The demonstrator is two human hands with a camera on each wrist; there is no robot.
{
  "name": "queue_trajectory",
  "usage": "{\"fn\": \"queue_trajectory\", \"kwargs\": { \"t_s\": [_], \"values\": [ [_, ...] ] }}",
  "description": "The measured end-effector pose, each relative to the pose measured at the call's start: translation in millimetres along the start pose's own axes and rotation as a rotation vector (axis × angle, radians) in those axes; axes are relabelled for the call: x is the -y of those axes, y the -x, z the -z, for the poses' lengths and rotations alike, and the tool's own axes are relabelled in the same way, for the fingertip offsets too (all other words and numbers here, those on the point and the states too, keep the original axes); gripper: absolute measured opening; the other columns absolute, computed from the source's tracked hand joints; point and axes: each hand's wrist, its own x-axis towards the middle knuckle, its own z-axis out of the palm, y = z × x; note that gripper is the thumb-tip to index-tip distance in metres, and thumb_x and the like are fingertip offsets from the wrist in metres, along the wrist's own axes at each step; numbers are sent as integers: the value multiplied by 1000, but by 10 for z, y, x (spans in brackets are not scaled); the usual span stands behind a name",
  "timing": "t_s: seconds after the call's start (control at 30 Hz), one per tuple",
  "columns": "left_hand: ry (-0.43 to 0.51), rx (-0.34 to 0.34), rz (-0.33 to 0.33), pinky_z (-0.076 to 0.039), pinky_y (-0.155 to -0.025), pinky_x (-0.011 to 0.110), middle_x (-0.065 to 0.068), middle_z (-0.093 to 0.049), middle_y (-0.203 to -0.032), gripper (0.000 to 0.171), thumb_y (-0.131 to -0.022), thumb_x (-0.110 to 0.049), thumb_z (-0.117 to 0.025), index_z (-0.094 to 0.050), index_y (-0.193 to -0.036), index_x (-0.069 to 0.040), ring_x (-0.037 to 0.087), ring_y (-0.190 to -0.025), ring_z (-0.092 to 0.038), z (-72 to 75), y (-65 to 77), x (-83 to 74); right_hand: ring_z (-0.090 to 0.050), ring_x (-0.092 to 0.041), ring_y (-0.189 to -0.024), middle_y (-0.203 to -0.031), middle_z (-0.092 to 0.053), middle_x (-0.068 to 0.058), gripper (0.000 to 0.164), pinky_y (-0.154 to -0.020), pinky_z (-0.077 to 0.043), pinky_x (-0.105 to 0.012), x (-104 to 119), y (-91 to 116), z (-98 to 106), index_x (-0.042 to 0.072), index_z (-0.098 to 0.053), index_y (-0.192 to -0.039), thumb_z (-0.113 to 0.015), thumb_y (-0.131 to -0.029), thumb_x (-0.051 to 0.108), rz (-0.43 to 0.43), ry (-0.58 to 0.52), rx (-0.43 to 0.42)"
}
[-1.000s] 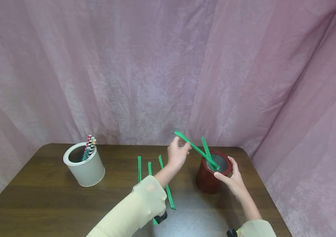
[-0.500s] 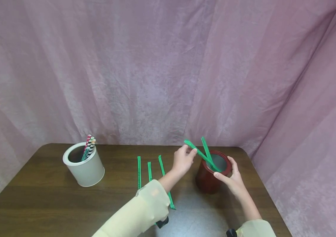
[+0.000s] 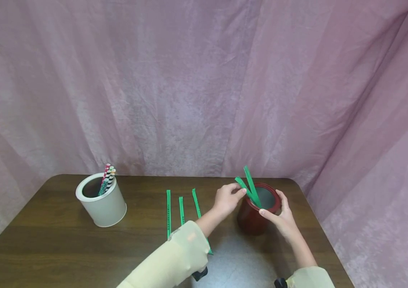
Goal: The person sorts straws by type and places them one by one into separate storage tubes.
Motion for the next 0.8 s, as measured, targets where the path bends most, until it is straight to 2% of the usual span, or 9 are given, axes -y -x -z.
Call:
{"fn": "queue_trajectory", "kwargs": {
  "t_s": [0.13,0.27,0.4,0.6,0.7,0.8],
  "values": [
    [5,14,14,-49,-71,27,-6,-68,-94,23,-83,-31,-59,-67,-101,-19,14,-91,-61,-38,35,17,-33,-14,-112,-139,-23,-15,80,-82,-36,-22,5,3,0,10,-4,-141,-59,-83,18,-8,19,9],
    [56,10,-11,-49,-70,24,-5,-68,-92,23,-82,-29,-60,-67,-101,-17,12,-88,-62,-52,43,72,-35,-15,-111,-139,-24,-15,79,-80,-36,-15,1,3,-7,10,-5,-140,-59,-83,18,-9,20,4],
    [101,17,-62,-48,-69,20,-4,-67,-88,22,-81,-27,-63,-66,-100,-17,9,-83,-63,-19,27,145,-35,-16,-112,-139,-23,-16,79,-76,-35,-9,2,4,-12,8,-7,-140,-60,-82,17,0,3,-4],
    [129,55,-108,-47,-63,17,-1,-66,-88,26,-80,-25,-64,-63,-105,-17,8,-76,-62,114,-9,290,-34,-1,-109,-139,-23,-18,79,-81,-34,-15,14,12,-2,8,-7,-140,-60,-82,17,-4,12,-9],
    [133,82,-107,-47,-61,17,-1,-65,-90,29,-81,-25,-63,-61,-108,-18,6,-74,-60,208,-23,390,-31,-6,-114,-140,-21,-16,79,-83,-32,-20,20,15,-2,11,-7,-140,-60,-82,17,-11,9,-5],
    [109,97,-111,-47,-60,17,-1,-65,-89,30,-81,-25,-63,-60,-110,-18,7,-73,-59,311,-32,517,-32,-11,-115,-140,-21,-15,79,-82,-33,-16,17,11,-6,12,-8,-140,-61,-82,17,-12,6,-5]
  ]
}}
